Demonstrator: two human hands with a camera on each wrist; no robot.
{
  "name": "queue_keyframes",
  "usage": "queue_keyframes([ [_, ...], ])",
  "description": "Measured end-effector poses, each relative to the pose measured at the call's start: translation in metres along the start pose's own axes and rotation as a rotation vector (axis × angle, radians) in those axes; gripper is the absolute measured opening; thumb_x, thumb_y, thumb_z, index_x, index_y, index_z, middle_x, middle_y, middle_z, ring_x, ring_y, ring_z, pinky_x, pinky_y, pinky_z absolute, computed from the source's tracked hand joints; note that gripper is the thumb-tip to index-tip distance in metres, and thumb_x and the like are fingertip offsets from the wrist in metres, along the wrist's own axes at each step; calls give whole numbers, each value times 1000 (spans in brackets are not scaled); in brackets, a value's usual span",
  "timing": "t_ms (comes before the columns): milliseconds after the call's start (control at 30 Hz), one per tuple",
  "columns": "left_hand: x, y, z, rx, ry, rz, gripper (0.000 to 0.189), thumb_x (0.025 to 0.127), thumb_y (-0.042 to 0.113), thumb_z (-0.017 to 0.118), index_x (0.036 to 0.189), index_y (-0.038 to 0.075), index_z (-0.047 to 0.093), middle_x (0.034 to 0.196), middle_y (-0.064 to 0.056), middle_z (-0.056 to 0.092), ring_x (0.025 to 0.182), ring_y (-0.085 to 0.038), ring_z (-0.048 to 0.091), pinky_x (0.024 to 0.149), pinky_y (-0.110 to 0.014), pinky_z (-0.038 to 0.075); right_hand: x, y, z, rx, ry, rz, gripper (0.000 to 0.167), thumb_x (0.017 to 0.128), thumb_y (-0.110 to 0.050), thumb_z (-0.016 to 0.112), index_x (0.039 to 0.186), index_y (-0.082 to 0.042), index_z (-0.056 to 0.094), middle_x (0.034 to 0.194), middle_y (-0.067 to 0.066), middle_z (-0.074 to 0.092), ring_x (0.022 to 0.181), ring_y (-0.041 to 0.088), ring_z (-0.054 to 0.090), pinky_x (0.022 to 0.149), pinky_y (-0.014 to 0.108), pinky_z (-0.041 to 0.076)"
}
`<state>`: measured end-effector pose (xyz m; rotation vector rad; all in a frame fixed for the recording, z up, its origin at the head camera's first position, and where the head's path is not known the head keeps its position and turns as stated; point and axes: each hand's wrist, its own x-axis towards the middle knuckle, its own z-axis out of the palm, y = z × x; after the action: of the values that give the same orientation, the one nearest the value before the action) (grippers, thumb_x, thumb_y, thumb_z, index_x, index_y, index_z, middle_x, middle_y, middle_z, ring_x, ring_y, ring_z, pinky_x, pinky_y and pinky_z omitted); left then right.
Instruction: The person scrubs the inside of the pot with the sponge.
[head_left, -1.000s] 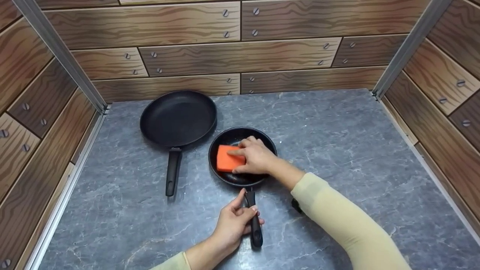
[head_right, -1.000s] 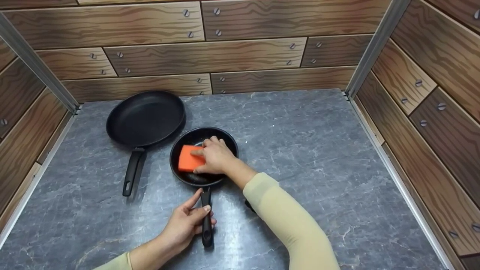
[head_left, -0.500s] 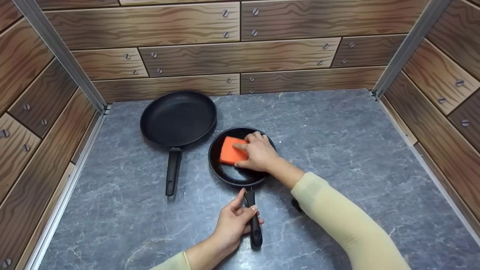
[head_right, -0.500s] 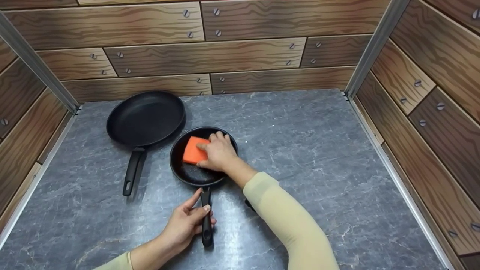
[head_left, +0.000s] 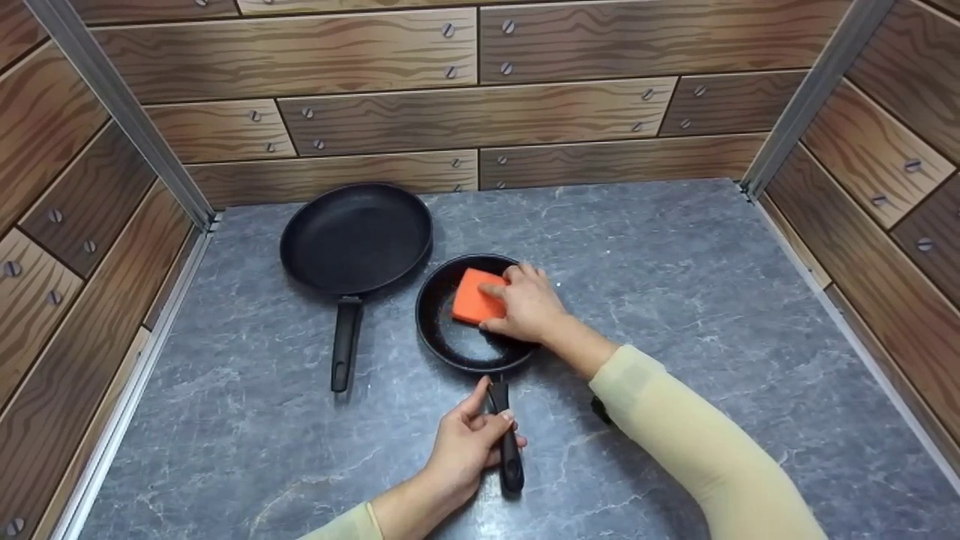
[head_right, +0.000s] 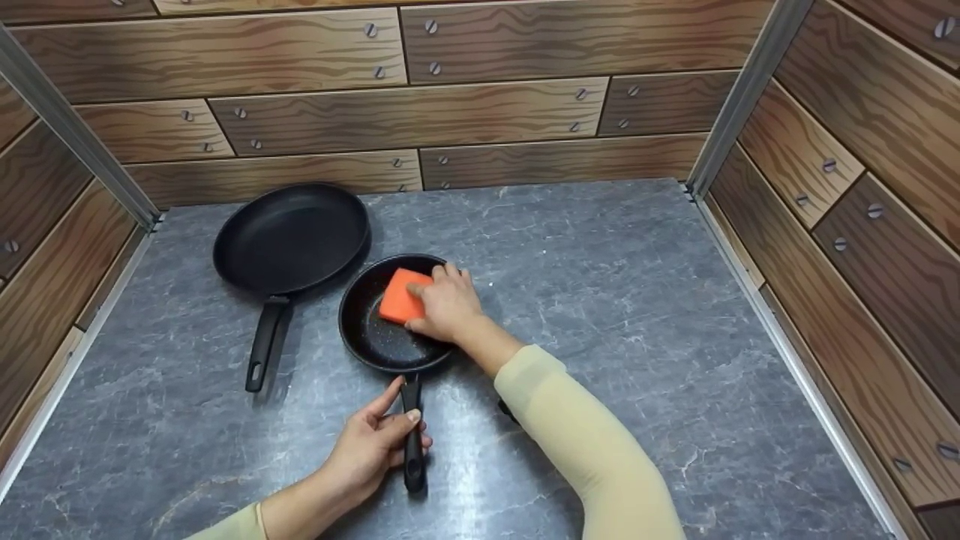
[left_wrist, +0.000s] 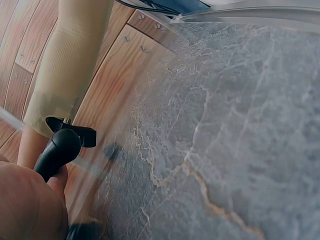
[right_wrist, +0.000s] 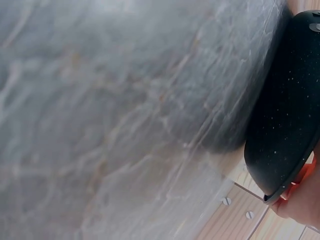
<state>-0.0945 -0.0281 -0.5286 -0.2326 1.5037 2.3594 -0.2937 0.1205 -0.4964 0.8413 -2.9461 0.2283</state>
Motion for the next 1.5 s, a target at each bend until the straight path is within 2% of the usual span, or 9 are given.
queue_keyframes([
  [167, 0, 0, -1, 1, 0, 5, 83, 101, 2, 68, 169, 8, 21, 89, -14, 70, 73, -21, 75, 73, -37, 67, -1, 3, -2, -22, 14, -12, 70, 88, -61, 79, 145, -22, 68, 127, 20, 61, 117, 37, 51, 104, 54, 43],
  [367, 2, 1, -3, 2, 1, 0, 83, 102, 3, 68, 169, 8, 21, 90, -14, 70, 73, -22, 75, 73, -37, 67, -7, 5, -8, 41, 40, -20, 72, 89, -61, 79, 147, -21, 66, 130, 20, 60, 117, 37, 50, 105, 53, 43],
  [700, 2, 1, -3, -10, 2, -3, 83, 101, 2, 69, 169, 8, 22, 91, -17, 70, 74, -21, 76, 74, -39, 67, -35, 20, -32, 156, 133, -27, 72, 87, -58, 82, 148, -22, 66, 138, 20, 61, 125, 37, 51, 107, 54, 44],
  [867, 1, 0, -3, -15, -2, 6, 83, 101, 1, 68, 169, 8, 21, 90, -15, 70, 73, -21, 75, 76, -41, 67, -56, 39, -47, 199, 195, -38, 71, 85, -53, 86, 144, -18, 69, 137, 21, 63, 125, 39, 52, 107, 57, 43],
  [1000, 0, -1, -2, -10, -6, 11, 83, 101, 1, 68, 169, 8, 20, 89, -13, 70, 73, -21, 75, 74, -40, 68, -74, 57, -55, 228, 214, -11, 71, 85, -49, 88, 144, -16, 69, 137, 21, 63, 125, 40, 52, 105, 60, 45],
  [1133, -1, -2, -2, -2, -1, 12, 83, 101, 1, 68, 169, 7, 21, 89, -14, 70, 73, -21, 75, 72, -39, 68, -91, 76, -57, 228, 213, 36, 71, 85, -48, 88, 145, -15, 68, 137, 22, 62, 125, 42, 51, 103, 62, 46],
  [1267, -1, -2, -1, -2, 4, 12, 82, 101, 1, 68, 169, 8, 21, 89, -15, 70, 72, -22, 75, 72, -39, 68, -106, 96, -52, 205, 228, 44, 69, 85, -44, 89, 143, -12, 69, 132, 25, 63, 121, 44, 52, 102, 64, 44],
  [1367, -1, -2, 0, -2, 5, 12, 83, 101, 1, 69, 169, 8, 21, 89, -15, 70, 72, -22, 75, 72, -39, 68, -116, 111, -48, 187, 217, 49, 68, 84, -43, 90, 140, -10, 71, 129, 25, 65, 118, 45, 53, 101, 64, 43],
  [1500, -1, -1, 0, -3, 4, 10, 83, 101, 2, 69, 169, 9, 21, 88, -14, 69, 73, -21, 75, 73, -39, 68, -129, 128, -46, 178, 158, 80, 68, 84, -44, 89, 140, -10, 71, 128, 26, 64, 118, 45, 53, 101, 65, 42],
])
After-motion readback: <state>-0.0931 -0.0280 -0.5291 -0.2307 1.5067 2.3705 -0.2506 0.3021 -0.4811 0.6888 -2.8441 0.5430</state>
